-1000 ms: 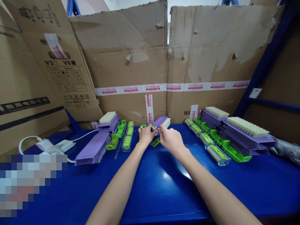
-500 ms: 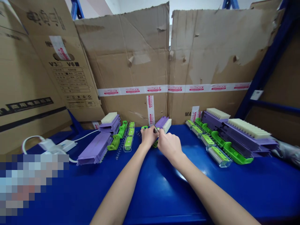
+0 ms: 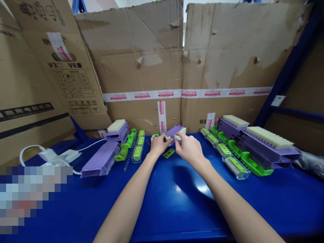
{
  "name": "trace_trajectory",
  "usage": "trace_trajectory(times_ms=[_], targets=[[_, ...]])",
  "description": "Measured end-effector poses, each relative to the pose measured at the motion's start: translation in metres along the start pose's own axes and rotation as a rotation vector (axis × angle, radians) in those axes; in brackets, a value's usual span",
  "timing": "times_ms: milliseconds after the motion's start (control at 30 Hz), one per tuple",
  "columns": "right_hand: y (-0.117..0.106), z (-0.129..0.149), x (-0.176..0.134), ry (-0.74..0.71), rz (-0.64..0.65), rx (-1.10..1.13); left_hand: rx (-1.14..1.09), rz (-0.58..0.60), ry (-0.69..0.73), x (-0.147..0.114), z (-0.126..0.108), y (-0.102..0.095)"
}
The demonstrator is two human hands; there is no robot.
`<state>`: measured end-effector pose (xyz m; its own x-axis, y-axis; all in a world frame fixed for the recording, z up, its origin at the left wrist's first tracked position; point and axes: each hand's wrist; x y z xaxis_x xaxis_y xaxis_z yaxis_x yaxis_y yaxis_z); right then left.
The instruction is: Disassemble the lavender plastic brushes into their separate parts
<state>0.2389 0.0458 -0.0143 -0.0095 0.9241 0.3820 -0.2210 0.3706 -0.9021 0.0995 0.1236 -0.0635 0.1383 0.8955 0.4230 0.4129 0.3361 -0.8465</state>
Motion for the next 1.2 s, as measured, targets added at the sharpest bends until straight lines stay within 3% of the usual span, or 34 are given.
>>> trace_trajectory(times_ms=[400, 833, 1033, 1200], targets=[[0.005, -0.004, 0.002, -0.062, 0.038, -0.078, 0.019, 0.038, 0.012, 0.001, -0.003, -0.003], [0.015, 0.023, -0.013, -0.109, 0.053, -0.153, 0.078, 0.005, -0.048, -0.004, -0.019, -0.009], [0.01, 0.019, -0.01, -0.061, 0.02, -0.139, 0.066, -0.058, -0.002, -0.006, -0.025, -0.006], [0.003, 0.002, 0.0, 0.045, -0.076, -0.047, 0.027, -0.083, 0.051, -0.008, -0.016, -0.001]])
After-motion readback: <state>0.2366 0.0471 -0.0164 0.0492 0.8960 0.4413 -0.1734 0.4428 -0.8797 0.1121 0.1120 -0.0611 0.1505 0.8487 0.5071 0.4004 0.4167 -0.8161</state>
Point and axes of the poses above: each hand's wrist, its own x-axis towards the middle knuckle, its own y-axis out of the palm, z = x × y, and after that the axes turned 4 degrees about y, right-handed
